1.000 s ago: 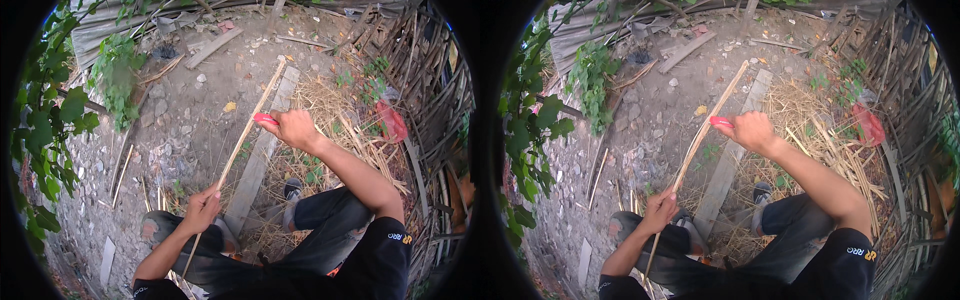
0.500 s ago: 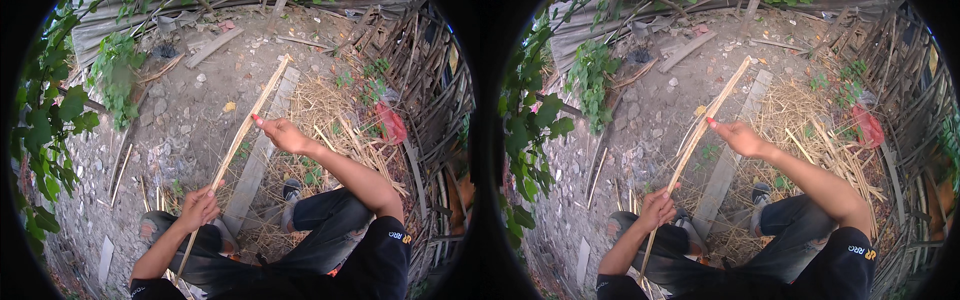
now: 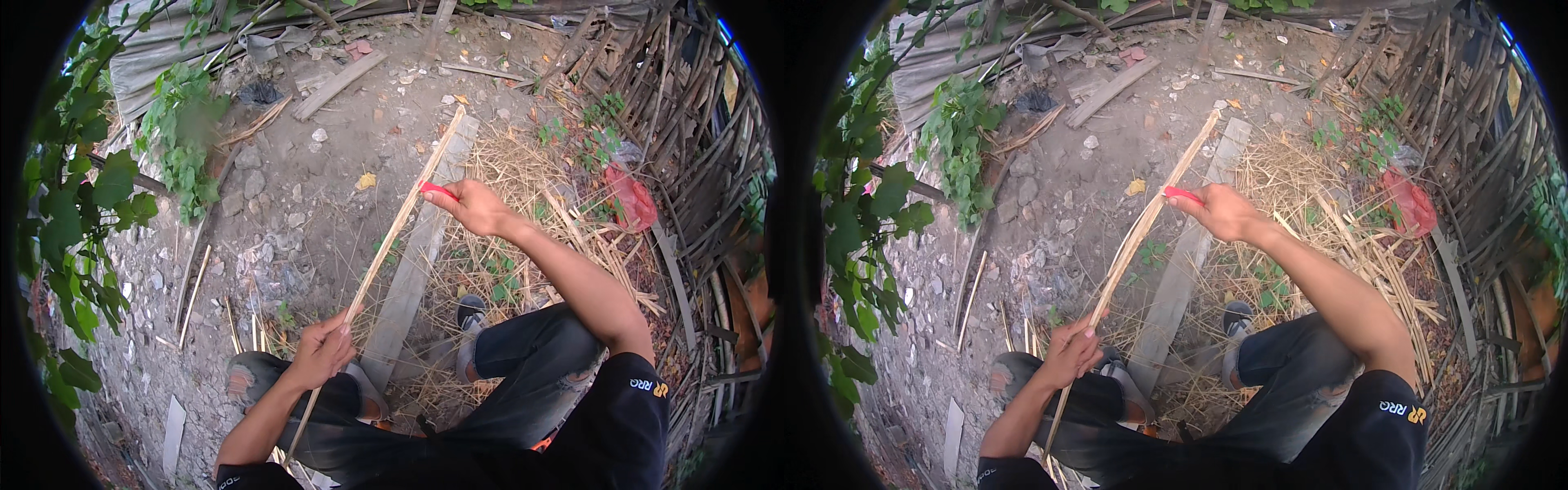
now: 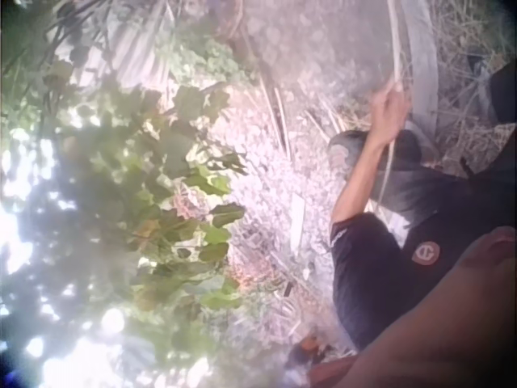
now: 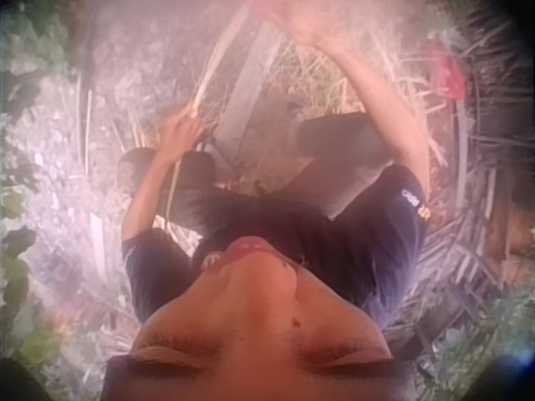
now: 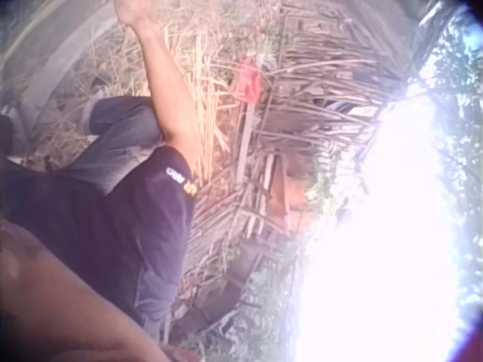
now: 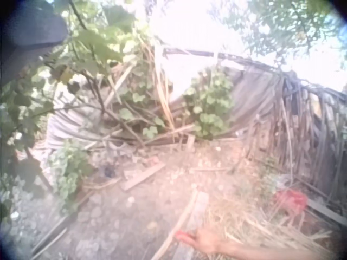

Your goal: The person sits on the ground and uses a red utility knife to shave and smooth a long bamboo stick. They repeatedly scrape the surface of the stick, rotating it to work on different sides, and occasionally inspect the finished sections.

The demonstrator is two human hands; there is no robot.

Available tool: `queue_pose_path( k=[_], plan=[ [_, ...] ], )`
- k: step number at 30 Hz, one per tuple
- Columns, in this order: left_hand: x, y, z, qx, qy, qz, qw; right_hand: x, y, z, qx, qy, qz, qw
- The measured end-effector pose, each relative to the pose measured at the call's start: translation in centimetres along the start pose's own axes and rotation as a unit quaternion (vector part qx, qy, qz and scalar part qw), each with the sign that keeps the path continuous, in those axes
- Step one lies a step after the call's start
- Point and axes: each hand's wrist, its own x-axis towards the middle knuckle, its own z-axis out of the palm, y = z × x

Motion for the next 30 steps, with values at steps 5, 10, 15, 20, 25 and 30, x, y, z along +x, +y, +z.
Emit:
queue_pose_path(
  k=[5, 10, 15, 20, 25, 30],
  plan=[
    [-0.4, 0.2, -0.6, -0.089, -0.011, -0.032, 0.996, -0.5, -0.5, 0.6, 0.387, -0.165, 0.151, 0.894],
    [-0.3, 0.4, -0.4, -0.055, 0.007, -0.022, 0.998, 0.0, -1.0, -0.5, 0.392, -0.232, 0.195, 0.869],
    [-0.1, 0.3, 0.7, 0.075, 0.036, -0.016, 0.996, -1.4, -1.9, -0.7, 0.043, -0.078, 0.006, 0.996],
    [-0.2, -0.3, 0.5, 0.079, 0.042, -0.013, 0.996, -2.0, -3.5, 0.7, -0.057, -0.051, 0.036, 0.996],
    [-0.5, -0.6, 0.3, 0.085, 0.036, -0.005, 0.996, -0.8, 1.0, 0.2, -0.167, 0.064, -0.013, 0.984],
    [-0.3, -0.1, -0.3, -0.019, -0.004, -0.018, 1.0, 0.2, 1.7, 0.2, 0.074, -0.055, 0.073, 0.993]
  ],
)
